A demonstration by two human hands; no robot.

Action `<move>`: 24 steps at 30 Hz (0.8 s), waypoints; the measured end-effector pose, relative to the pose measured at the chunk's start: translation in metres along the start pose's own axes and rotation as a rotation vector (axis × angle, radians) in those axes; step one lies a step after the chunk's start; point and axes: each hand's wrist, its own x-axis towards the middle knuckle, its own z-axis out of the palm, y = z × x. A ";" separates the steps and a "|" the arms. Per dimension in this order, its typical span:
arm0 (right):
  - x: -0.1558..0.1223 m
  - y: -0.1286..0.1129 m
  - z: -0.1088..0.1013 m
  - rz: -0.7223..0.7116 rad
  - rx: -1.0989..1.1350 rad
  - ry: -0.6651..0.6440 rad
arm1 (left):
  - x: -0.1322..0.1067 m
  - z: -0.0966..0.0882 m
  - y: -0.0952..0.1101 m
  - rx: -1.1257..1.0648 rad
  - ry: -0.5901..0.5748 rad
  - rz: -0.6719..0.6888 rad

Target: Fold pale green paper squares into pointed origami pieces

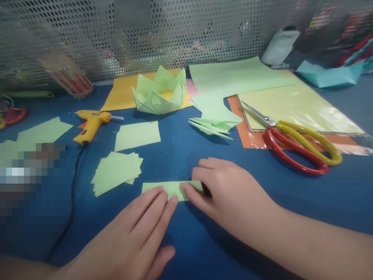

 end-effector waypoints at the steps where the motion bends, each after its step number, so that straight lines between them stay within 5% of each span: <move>1: 0.000 0.000 0.000 -0.005 -0.010 0.008 | 0.001 -0.001 -0.001 -0.005 -0.013 0.010; 13: 0.000 0.007 0.001 -0.332 0.206 -0.022 | -0.003 -0.008 0.000 0.223 0.146 0.024; 24: 0.006 0.037 -0.016 -0.656 0.166 -0.108 | -0.004 -0.012 -0.003 0.275 0.104 0.084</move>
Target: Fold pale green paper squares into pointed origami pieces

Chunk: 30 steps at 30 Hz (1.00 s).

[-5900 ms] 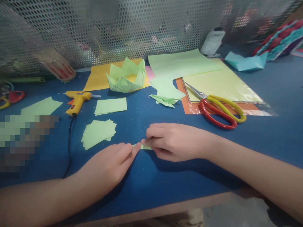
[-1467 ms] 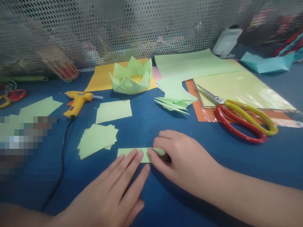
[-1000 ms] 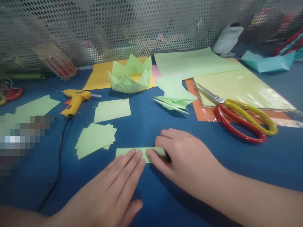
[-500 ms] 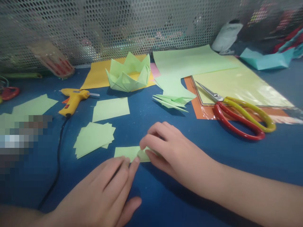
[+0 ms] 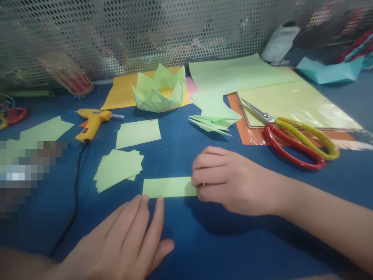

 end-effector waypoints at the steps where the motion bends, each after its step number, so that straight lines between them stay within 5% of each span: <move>1: -0.001 0.003 0.000 -0.002 0.001 0.000 | 0.000 0.000 0.000 -0.018 -0.002 0.008; 7: -0.001 0.012 0.003 -0.026 0.108 0.139 | 0.001 -0.001 -0.005 -0.161 -0.159 -0.022; 11: 0.007 0.003 0.009 0.149 0.099 0.335 | 0.002 -0.002 -0.008 -0.206 -0.206 -0.005; 14: 0.016 -0.010 0.013 0.345 0.125 0.275 | 0.004 -0.002 -0.010 -0.239 -0.256 -0.004; 18: 0.023 -0.020 0.013 0.393 0.126 0.108 | 0.006 0.000 -0.012 -0.299 -0.269 -0.068; 25: 0.019 -0.019 0.010 0.426 0.306 0.092 | 0.005 0.003 -0.015 -0.422 -0.323 -0.110; 30: 0.015 -0.018 0.005 0.443 0.477 0.052 | 0.002 0.005 -0.015 -0.376 -0.100 -0.125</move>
